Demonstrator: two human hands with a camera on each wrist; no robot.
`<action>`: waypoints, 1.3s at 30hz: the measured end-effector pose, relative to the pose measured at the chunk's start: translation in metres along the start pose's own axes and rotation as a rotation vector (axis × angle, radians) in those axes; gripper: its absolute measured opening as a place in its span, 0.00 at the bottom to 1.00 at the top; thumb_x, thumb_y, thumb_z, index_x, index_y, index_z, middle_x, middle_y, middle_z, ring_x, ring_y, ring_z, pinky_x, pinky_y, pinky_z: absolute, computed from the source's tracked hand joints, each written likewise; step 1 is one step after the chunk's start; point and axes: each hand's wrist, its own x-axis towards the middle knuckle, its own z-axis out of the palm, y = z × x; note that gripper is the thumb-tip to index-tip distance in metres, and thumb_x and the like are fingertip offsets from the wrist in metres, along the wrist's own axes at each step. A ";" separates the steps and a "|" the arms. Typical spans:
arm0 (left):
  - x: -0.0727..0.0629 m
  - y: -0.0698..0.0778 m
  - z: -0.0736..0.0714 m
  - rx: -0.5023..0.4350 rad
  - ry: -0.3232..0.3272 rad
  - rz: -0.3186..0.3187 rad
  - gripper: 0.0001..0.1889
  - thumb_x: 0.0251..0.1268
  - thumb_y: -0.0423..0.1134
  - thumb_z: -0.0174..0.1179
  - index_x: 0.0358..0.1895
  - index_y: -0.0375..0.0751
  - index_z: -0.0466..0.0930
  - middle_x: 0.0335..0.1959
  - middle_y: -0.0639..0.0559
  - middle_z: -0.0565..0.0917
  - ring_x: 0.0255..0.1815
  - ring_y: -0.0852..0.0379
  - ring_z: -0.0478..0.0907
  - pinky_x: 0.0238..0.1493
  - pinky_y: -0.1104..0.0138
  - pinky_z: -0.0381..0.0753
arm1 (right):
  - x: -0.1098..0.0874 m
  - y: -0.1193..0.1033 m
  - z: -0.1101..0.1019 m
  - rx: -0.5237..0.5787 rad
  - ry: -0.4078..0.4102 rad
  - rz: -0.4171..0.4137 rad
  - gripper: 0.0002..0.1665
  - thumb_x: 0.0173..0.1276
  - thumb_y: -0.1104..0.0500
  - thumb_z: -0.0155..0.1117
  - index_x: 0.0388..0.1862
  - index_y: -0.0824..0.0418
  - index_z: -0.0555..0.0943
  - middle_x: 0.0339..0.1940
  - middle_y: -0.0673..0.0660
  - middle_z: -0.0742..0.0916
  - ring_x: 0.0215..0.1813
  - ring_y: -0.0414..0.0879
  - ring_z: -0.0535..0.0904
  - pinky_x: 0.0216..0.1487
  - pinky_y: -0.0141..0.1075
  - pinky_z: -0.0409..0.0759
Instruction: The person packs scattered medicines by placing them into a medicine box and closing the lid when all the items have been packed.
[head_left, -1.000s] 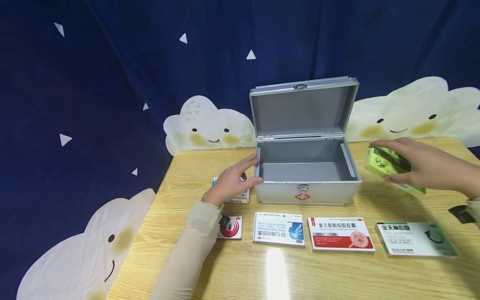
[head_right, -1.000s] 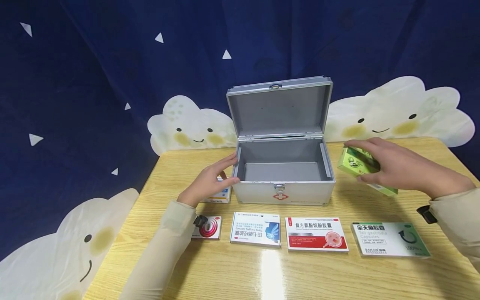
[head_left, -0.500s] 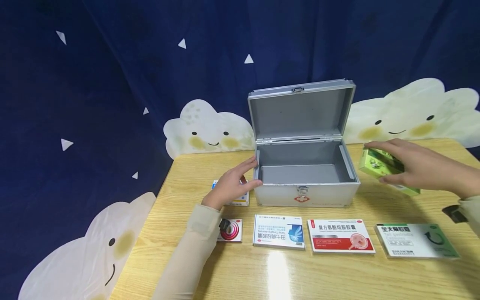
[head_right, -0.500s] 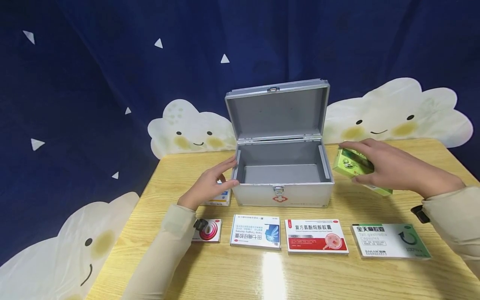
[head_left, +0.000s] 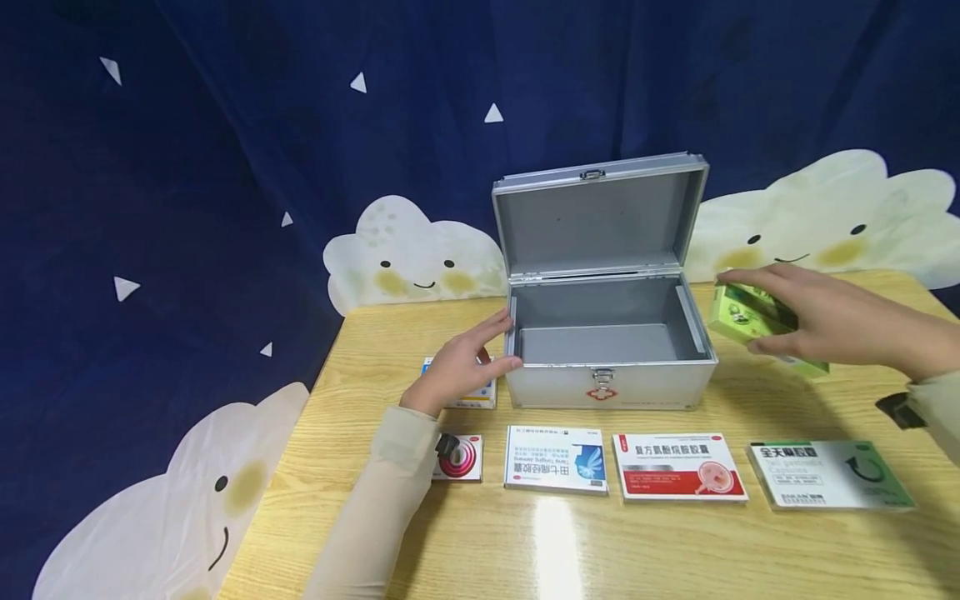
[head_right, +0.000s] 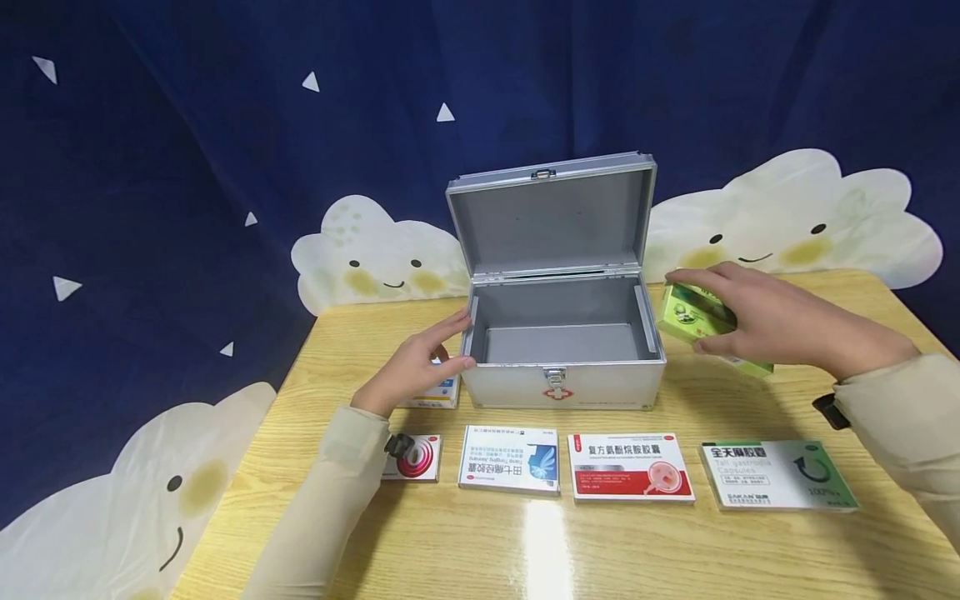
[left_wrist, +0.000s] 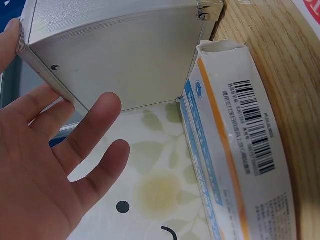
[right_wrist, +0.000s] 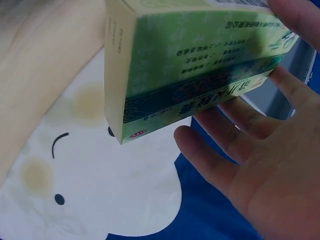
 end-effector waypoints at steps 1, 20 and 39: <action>0.000 0.000 0.000 0.000 -0.001 -0.002 0.37 0.66 0.61 0.59 0.76 0.57 0.62 0.79 0.71 0.56 0.38 0.59 0.79 0.41 0.66 0.78 | 0.001 -0.001 -0.001 0.001 0.005 -0.005 0.55 0.49 0.49 0.82 0.74 0.51 0.65 0.58 0.67 0.80 0.49 0.57 0.78 0.44 0.53 0.79; 0.001 0.001 0.001 -0.001 -0.004 -0.004 0.37 0.66 0.62 0.59 0.76 0.58 0.62 0.79 0.71 0.55 0.36 0.60 0.78 0.41 0.67 0.78 | 0.009 -0.018 -0.012 0.002 -0.022 -0.007 0.53 0.51 0.47 0.80 0.74 0.49 0.66 0.63 0.64 0.78 0.57 0.61 0.78 0.53 0.60 0.77; 0.000 0.000 0.001 -0.007 0.001 -0.014 0.36 0.66 0.61 0.60 0.76 0.60 0.62 0.79 0.73 0.56 0.36 0.59 0.76 0.41 0.66 0.77 | 0.031 -0.048 -0.021 -0.027 -0.043 -0.079 0.49 0.52 0.48 0.79 0.73 0.45 0.68 0.61 0.62 0.80 0.52 0.54 0.78 0.49 0.56 0.79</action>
